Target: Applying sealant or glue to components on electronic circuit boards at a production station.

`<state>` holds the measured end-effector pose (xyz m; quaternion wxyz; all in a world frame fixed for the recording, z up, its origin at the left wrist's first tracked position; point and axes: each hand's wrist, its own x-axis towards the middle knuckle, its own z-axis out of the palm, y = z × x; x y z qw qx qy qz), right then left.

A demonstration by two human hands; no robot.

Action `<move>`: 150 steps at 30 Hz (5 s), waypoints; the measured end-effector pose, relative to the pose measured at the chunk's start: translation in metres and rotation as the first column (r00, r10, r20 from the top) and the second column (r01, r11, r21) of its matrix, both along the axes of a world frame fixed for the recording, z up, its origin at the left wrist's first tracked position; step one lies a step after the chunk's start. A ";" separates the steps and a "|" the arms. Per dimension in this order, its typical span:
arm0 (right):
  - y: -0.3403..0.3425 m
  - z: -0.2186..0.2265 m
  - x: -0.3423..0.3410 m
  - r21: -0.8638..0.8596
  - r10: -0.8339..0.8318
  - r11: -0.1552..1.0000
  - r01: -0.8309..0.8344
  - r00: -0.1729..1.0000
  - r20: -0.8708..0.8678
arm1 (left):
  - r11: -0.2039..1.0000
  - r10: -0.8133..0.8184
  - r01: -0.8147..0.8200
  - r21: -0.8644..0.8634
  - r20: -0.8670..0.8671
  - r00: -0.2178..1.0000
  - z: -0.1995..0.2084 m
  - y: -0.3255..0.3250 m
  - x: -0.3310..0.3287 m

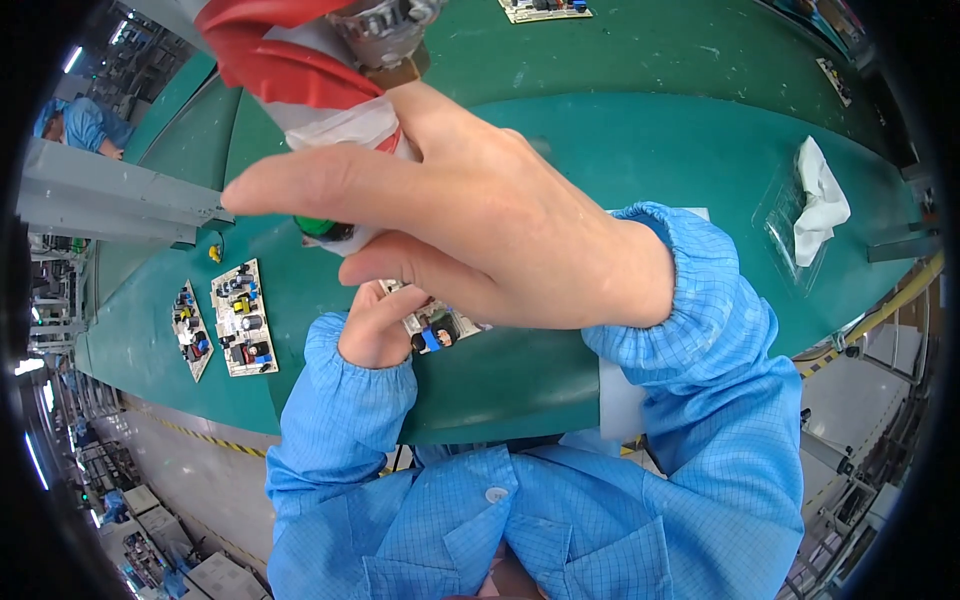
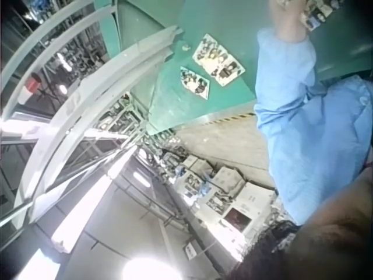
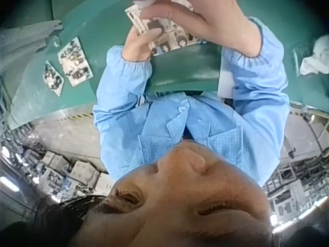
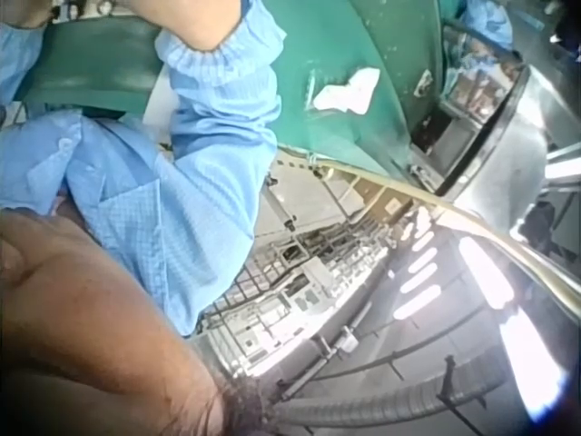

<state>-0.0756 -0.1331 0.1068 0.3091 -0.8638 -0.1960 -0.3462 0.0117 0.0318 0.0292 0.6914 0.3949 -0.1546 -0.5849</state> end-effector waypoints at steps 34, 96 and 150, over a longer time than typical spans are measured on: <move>0.004 0.001 0.002 0.038 -0.004 0.999 0.002 0.999 0.036 | 0.983 0.160 -0.140 -0.118 0.187 0.969 0.010 0.008 -0.002; 0.001 0.002 0.001 0.051 -0.031 0.998 0.029 0.999 0.039 | 0.972 0.230 -0.227 -0.066 0.051 0.972 0.000 0.000 0.014; -0.012 0.003 0.002 0.080 -0.085 0.993 0.084 0.996 0.019 | 0.954 0.253 -0.246 0.173 -0.022 0.967 -0.003 0.015 0.051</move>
